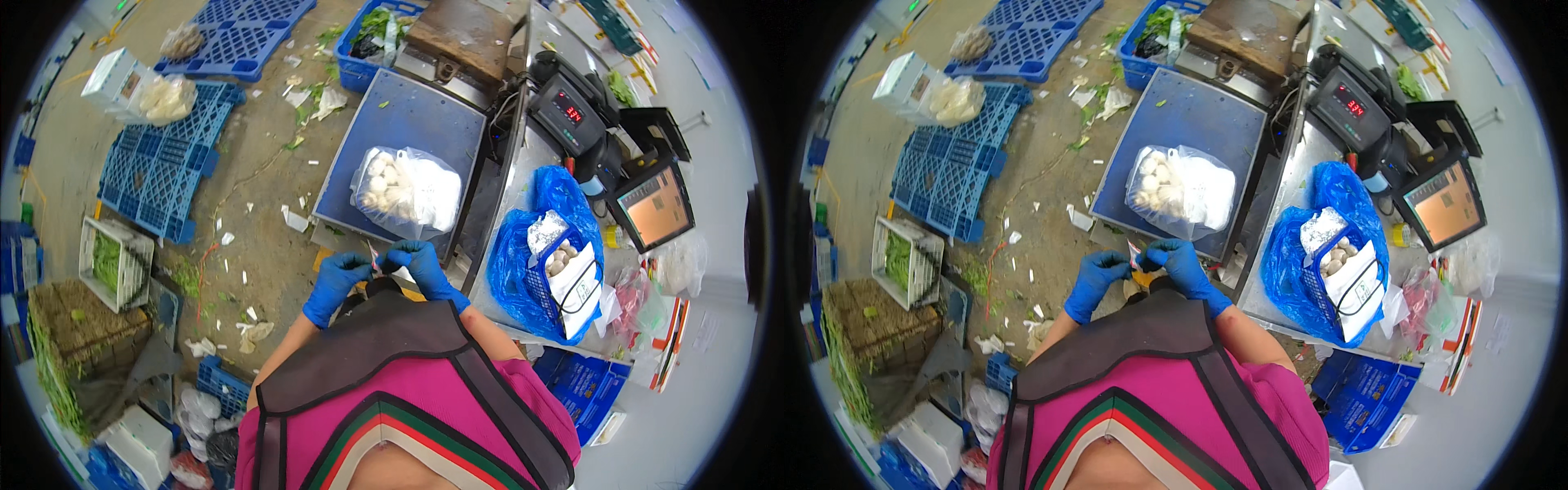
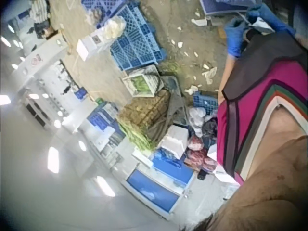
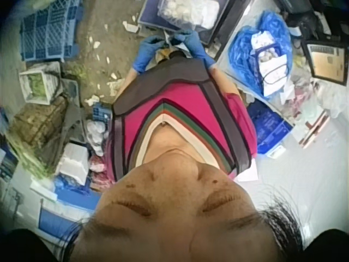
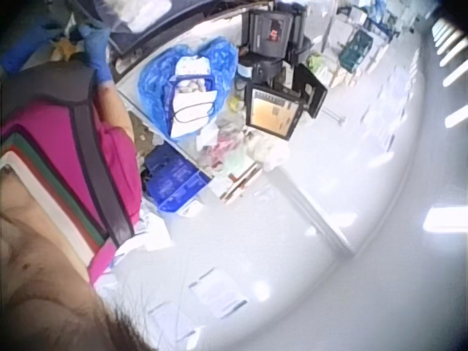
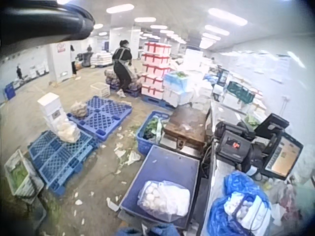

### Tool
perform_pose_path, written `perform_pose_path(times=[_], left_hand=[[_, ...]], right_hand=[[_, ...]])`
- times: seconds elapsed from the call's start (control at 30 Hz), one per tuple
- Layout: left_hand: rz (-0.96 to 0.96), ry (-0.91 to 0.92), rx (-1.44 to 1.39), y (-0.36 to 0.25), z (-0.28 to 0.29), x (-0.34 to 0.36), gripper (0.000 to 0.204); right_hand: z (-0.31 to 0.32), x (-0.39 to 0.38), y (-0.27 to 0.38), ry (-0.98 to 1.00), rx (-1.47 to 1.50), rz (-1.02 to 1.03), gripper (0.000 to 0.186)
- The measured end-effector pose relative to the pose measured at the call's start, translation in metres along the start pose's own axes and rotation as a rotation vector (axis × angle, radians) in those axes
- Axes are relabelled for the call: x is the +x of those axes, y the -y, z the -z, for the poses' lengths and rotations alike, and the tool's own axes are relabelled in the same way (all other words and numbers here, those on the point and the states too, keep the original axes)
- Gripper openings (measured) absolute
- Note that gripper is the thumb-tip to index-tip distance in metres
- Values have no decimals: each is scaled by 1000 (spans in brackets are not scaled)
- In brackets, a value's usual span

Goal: The person packs mushrooms by transferring them from a blue bag into white foam trays, weighing the trays on a scale, and placing them into a clear plastic bag.

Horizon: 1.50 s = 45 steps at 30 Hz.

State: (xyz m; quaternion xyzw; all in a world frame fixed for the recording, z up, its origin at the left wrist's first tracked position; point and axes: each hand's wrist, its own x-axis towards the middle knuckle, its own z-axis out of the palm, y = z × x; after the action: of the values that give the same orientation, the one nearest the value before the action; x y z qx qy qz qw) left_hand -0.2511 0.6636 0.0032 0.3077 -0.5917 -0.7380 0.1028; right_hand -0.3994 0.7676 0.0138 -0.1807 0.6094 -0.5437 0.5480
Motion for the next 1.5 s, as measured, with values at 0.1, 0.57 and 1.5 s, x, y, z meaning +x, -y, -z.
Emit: perform_pose_path(times=[0.1,0.57,1.5], left_hand=[[78,-73,-210,-14,-8,2,10],[-15,-287,-41,-28,-38,14,13],[-89,-307,209,-21,-36,31,11]], right_hand=[[-7,-3,7,-2,-23,109,15],[24,19,25,150,-371,401,18],[31,43,25,153,-225,66,15]])
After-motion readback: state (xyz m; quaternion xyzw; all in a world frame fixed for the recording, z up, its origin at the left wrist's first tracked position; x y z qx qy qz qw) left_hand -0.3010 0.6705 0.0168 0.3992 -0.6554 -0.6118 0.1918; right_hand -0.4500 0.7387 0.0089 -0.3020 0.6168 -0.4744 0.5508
